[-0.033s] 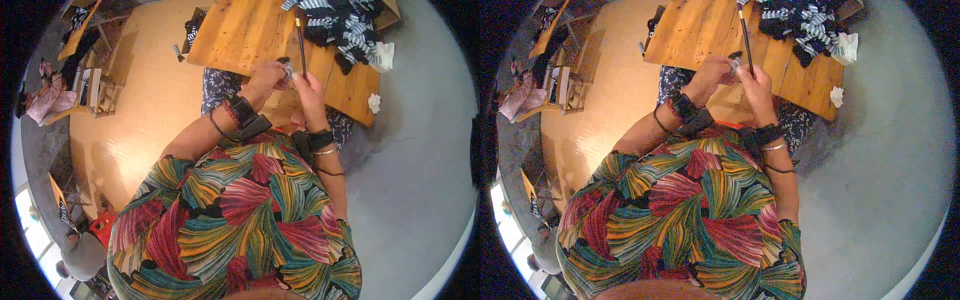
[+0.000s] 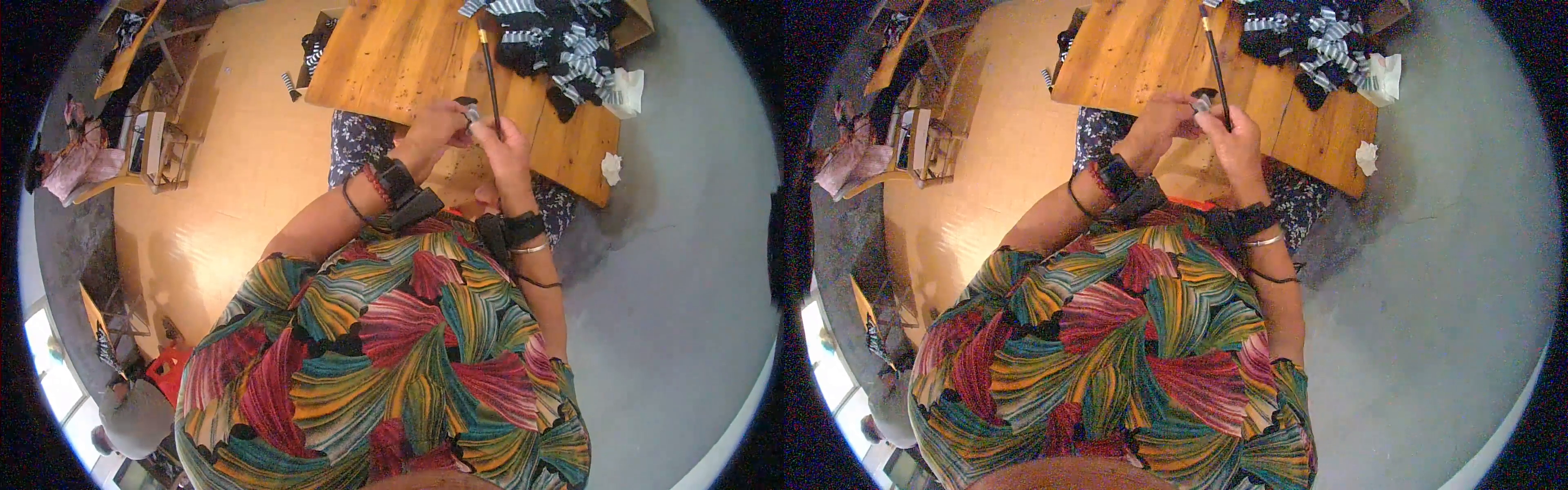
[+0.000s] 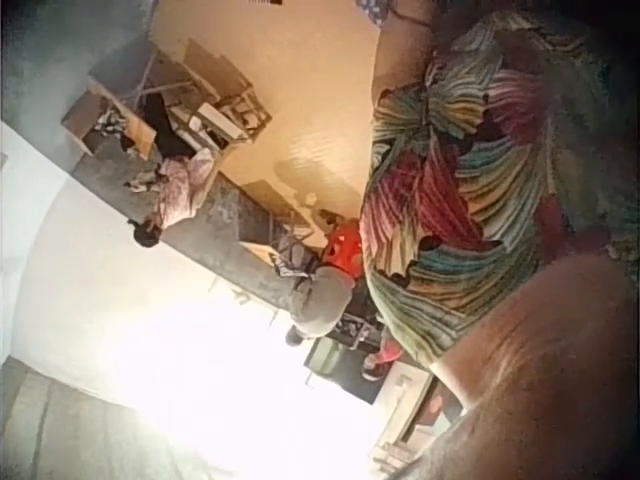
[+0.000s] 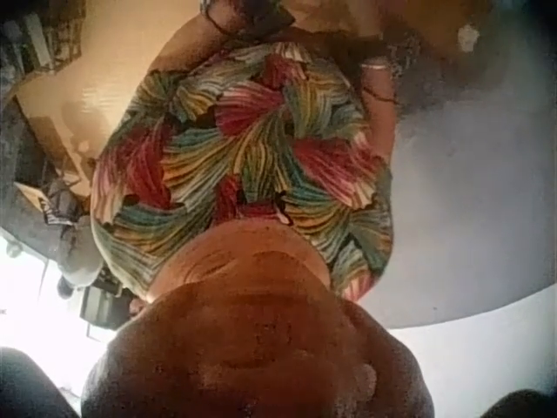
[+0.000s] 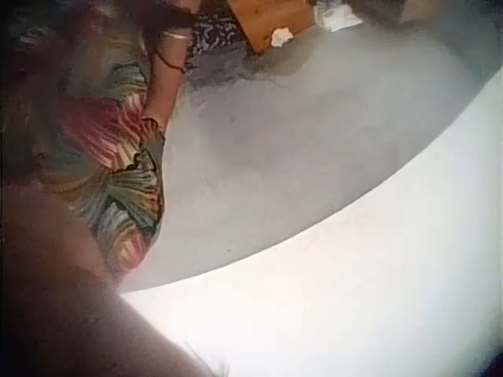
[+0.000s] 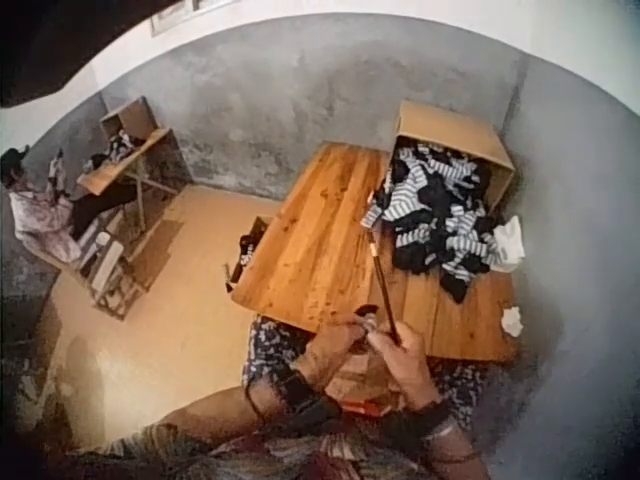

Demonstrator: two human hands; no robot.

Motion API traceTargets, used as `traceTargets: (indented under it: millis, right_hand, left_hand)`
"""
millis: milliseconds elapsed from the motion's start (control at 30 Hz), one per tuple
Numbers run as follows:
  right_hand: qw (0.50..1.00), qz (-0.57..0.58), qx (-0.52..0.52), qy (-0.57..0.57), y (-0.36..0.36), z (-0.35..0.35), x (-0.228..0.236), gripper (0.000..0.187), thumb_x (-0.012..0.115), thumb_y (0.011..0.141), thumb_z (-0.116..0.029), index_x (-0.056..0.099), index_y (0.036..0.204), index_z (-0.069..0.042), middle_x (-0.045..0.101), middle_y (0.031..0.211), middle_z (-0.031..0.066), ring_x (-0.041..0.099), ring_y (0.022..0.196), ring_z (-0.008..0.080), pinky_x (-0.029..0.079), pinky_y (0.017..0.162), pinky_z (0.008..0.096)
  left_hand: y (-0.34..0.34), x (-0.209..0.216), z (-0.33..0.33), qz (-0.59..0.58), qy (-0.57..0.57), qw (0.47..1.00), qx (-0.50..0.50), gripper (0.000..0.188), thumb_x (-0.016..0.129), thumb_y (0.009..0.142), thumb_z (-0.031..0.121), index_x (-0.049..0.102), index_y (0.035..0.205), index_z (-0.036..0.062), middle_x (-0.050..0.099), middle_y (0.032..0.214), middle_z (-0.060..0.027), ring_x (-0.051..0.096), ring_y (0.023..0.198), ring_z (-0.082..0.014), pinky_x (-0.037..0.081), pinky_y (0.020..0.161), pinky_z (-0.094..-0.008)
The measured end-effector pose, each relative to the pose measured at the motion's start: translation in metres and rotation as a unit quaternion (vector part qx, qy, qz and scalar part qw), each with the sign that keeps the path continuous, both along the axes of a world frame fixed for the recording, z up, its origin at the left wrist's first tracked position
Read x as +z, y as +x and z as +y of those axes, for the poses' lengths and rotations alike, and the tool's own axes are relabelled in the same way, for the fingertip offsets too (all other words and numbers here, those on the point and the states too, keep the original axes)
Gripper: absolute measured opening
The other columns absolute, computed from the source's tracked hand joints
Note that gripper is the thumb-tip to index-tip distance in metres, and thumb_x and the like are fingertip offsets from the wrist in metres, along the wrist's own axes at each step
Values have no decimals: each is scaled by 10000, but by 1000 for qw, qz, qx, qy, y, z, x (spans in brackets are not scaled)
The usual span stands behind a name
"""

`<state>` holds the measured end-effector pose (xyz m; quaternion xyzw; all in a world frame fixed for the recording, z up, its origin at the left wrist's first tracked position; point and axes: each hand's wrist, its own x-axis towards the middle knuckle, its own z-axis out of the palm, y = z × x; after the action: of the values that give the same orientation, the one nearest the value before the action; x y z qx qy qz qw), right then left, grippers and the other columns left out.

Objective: The person is manipulating small striped fabric tubes using a thin stick tool, likely turning them inside out or fitting them onto a form as part of a manufacturing process.

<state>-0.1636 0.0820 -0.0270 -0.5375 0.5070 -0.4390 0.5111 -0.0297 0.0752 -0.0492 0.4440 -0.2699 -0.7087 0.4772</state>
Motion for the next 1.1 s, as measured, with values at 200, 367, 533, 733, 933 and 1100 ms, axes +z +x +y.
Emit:
traceTargets:
  millis: [200, 367, 533, 733, 933, 1100]
  right_hand:
    - [993, 119, 13, -25, -7, -6, -2, 267, 727, 644, -185, 588, 795, -15, 566, 658, 12, 503, 601, 85, 418, 530, 241]
    - [986, 151, 25, -63, -11, -10, 9, 220, 691, 656, -165, 591, 769, -6, 566, 620, 74, 518, 561, 124, 422, 521, 269]
    - [973, 193, 22, -123, -14, -15, 8, 173, 626, 677, -147, 564, 717, 10, 557, 626, 162, 535, 537, 213, 420, 507, 314]
    - [953, 251, -48, -162, -11, -19, -3, 153, 542, 703, -125, 492, 673, 16, 531, 621, 198, 531, 546, 294, 410, 496, 360]
    - [975, 139, -92, -147, -10, -18, 2, 95, 515, 706, -78, 538, 738, 8, 564, 623, 147, 566, 570, 227, 432, 513, 327]
    - [989, 140, -45, -9, -11, -14, 3, 102, 515, 703, -64, 583, 736, 5, 583, 622, 119, 570, 563, 194, 438, 524, 319]
  left_hand:
    - [-5, 5, -2, -46, -30, 998, 10, 166, 533, 761, 60, 556, 897, -32, 594, 783, -102, 592, 661, -198, 502, 576, -299]
    - [-3, 3, -4, -6, 7, 1000, -2, 100, 540, 748, 21, 587, 824, -22, 609, 773, -96, 597, 677, -185, 509, 606, -290]
    - [-6, 15, -7, -75, -29, 997, -3, 79, 560, 736, 15, 605, 788, -23, 614, 765, -76, 586, 669, -159, 495, 609, -267]
    - [-16, 12, -7, -281, -196, 939, 13, 102, 620, 695, 19, 601, 782, -31, 598, 698, -80, 571, 574, -161, 474, 505, -274]
    - [-3, 7, -6, 31, -32, 993, -107, 174, 586, 744, 72, 585, 895, -15, 597, 791, -45, 566, 663, -138, 465, 605, -252]
    - [-9, 18, -8, 33, -27, 994, -104, 188, 562, 768, 107, 569, 905, -21, 595, 792, -64, 574, 678, -147, 473, 624, -257]
